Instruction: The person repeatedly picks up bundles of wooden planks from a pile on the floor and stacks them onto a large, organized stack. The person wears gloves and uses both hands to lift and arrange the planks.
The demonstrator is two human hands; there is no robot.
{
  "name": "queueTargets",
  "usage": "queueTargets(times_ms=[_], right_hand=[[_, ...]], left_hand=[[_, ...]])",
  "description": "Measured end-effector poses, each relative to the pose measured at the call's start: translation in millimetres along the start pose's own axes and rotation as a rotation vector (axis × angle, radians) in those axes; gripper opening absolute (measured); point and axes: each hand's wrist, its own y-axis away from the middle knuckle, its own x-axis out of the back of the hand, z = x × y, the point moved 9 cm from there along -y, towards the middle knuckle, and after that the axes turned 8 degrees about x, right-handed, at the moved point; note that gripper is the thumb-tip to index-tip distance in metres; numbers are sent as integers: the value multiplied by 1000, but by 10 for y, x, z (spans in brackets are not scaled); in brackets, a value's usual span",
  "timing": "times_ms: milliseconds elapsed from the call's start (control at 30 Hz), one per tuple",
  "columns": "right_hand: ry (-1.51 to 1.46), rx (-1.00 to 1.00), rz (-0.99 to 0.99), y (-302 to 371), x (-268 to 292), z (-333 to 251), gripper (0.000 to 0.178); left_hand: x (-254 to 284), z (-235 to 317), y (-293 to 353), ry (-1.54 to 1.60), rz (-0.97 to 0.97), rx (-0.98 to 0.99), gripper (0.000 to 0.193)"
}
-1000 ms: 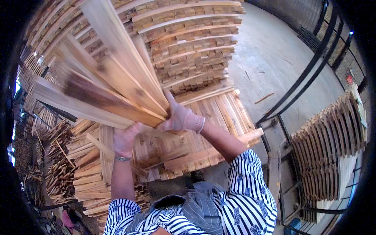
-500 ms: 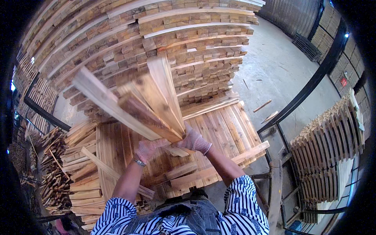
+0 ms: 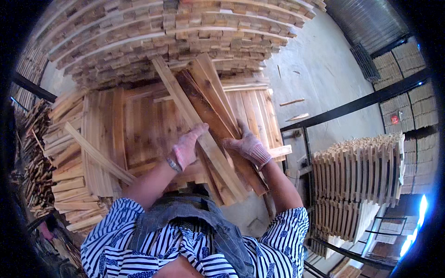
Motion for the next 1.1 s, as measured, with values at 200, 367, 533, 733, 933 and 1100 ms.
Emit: queueTargets(times_ms=[200,367,533,733,933,1100], right_hand=[[1016,-282,51,-194,316,802,95],[1138,-215,102,-235,245,877,94],[1021,221,255,-191,-59,381,84],[398,451,224,-306,-631,122,60],[625,172,35,-715,-1233,400,100],[690,116,104,-929,-1437,492,102]], left_hand=[[244,-672,-581,226,130,350,68],[589,-644,-673,62,399,216,105],[522,-438,-575,-560,844,231,118],[676,-127,-117,-285,720,155,101],[1661,253,914,-352,586,182,107],[2792,646,2057,-580,905,63,91]])
